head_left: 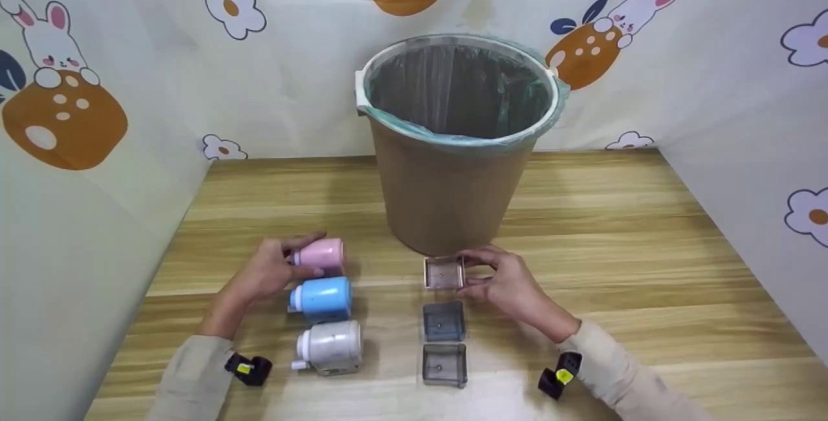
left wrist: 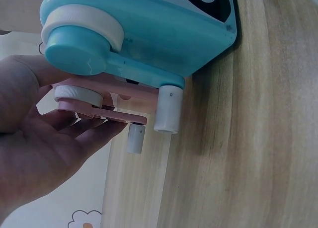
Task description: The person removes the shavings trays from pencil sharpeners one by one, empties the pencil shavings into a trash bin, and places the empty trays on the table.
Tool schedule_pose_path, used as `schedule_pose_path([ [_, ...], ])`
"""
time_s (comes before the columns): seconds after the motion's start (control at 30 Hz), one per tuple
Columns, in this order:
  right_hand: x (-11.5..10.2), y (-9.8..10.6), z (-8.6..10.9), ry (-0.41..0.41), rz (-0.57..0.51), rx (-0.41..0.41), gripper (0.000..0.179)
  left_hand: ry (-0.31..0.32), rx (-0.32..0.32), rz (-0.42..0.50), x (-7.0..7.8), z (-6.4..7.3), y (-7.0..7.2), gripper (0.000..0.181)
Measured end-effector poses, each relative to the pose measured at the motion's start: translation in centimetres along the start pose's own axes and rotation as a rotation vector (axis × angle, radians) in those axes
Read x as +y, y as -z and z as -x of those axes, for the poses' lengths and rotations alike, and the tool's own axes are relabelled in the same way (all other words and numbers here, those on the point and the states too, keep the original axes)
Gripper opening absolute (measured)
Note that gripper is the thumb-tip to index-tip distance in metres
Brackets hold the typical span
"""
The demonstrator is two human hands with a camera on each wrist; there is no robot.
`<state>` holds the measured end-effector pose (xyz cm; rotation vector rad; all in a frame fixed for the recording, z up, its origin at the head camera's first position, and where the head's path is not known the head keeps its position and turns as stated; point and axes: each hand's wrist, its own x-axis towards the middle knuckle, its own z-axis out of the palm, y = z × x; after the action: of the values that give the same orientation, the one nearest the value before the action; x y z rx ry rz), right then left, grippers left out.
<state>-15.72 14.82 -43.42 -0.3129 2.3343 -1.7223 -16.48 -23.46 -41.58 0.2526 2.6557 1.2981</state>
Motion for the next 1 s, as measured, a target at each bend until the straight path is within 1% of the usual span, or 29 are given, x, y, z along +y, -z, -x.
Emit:
schedule_pose_path([
  [0.1,0.3,0.0,-0.1,-0.008,0.044,0.007,0.063,-0.007,0.0,-0.004,0.0,0.0,0.0,0.063],
  [0.2,0.5,-0.1,-0.3,-0.006,0.113,0.018,0.063,-0.014,0.002,-0.007,0.1,0.1,0.0,0.063],
  [0.33,0.9,-0.1,-0.6,-0.028,0.147,0.019,0.061,-0.016,0.006,-0.002,0.0,0.1,0.0,0.062],
  [0.43,1.4,-0.1,-0.9,-0.041,0.149,0.016,0.06,-0.02,0.007,0.009,0.0,0.1,0.0,0.062],
  [0.57,2.0,-0.1,-1.2,-0.023,0.174,0.011,0.059,-0.015,0.007,0.015,0.0,0.1,0.0,0.062],
  [0.77,2.4,-0.2,-1.3,-0.02,0.205,0.024,0.059,0.002,0.008,0.008,0.2,0.1,0.0,0.061],
  [1.0,3.2,-0.3,-1.5,0.039,0.209,-0.002,0.06,-0.002,0.006,0.005,0.2,0.2,-0.1,0.061],
])
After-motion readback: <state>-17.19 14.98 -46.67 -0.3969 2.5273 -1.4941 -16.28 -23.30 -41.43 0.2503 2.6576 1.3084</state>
